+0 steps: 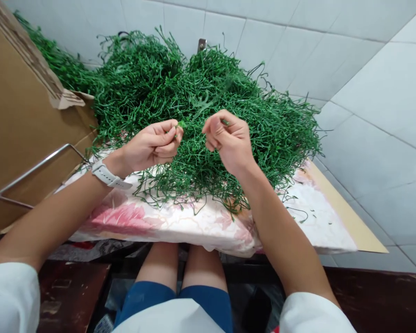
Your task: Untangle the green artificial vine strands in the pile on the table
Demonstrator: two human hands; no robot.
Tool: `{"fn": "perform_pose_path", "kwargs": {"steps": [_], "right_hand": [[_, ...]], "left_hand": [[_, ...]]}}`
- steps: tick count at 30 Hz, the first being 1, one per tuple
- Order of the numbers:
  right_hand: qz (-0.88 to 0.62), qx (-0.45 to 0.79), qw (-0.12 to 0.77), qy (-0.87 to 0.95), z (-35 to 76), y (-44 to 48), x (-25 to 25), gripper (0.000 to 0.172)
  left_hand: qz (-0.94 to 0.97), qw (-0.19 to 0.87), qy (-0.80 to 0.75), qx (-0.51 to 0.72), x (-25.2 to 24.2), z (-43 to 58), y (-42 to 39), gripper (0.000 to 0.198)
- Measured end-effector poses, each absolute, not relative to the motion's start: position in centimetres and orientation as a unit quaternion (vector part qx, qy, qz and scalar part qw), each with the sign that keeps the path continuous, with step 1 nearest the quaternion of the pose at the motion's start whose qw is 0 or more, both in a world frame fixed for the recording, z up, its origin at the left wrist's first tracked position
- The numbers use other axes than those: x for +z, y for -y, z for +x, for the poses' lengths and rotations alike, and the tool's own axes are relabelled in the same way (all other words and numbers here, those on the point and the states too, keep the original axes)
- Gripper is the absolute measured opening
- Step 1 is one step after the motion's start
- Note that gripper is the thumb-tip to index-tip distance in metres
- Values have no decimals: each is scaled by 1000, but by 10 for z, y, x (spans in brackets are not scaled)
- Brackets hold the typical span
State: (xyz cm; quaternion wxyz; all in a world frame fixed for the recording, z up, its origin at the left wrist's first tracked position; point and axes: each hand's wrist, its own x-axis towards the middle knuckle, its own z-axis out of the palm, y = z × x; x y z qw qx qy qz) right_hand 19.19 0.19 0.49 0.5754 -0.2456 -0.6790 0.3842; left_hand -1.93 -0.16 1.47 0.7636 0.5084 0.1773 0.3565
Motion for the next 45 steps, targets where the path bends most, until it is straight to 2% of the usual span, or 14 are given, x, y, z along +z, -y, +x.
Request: {"fn": "perform_pose_path", "kwargs": {"steps": [4, 8, 13, 16, 18, 22, 31, 36, 38, 42, 45], "right_hand": [[-318, 228, 599, 698, 206, -10, 8, 47], [-382, 24, 538, 751, 207, -12, 2, 54], [-383, -31, 507, 771, 208, -18, -7, 35], [-404, 3, 513, 758, 211, -22, -8, 23], [-414, 74, 518, 745, 212, -21, -6, 17], [-357, 205, 527, 744, 205, -9, 0, 16], [-178, 108, 469, 858, 171, 14, -11, 33], [-196, 112, 502, 835, 167, 15, -11, 11], [-206, 190, 523, 805, 167, 15, -9, 9], [-189, 435, 524, 708, 167, 16, -9, 28], [-213, 498, 487, 685, 166, 18, -10, 36]], "left_hand": [[420, 757, -212, 452, 22, -19, 0, 28], [344, 749, -214, 524, 26, -23, -4, 28], [326, 750, -203, 539, 25, -24, -6, 31], [326, 751, -205, 537, 26, -23, -4, 35], [328, 751, -202, 535, 27, -22, -3, 37], [318, 750, -213, 540, 28, -20, -2, 38], [332, 753, -205, 530, 21, -14, 0, 37], [354, 757, -192, 515, 18, -14, -1, 39], [365, 759, -185, 506, 16, -15, -2, 39], [407, 763, -174, 471, 12, -16, -2, 37], [475, 763, -151, 412, 8, -17, 1, 32]]}}
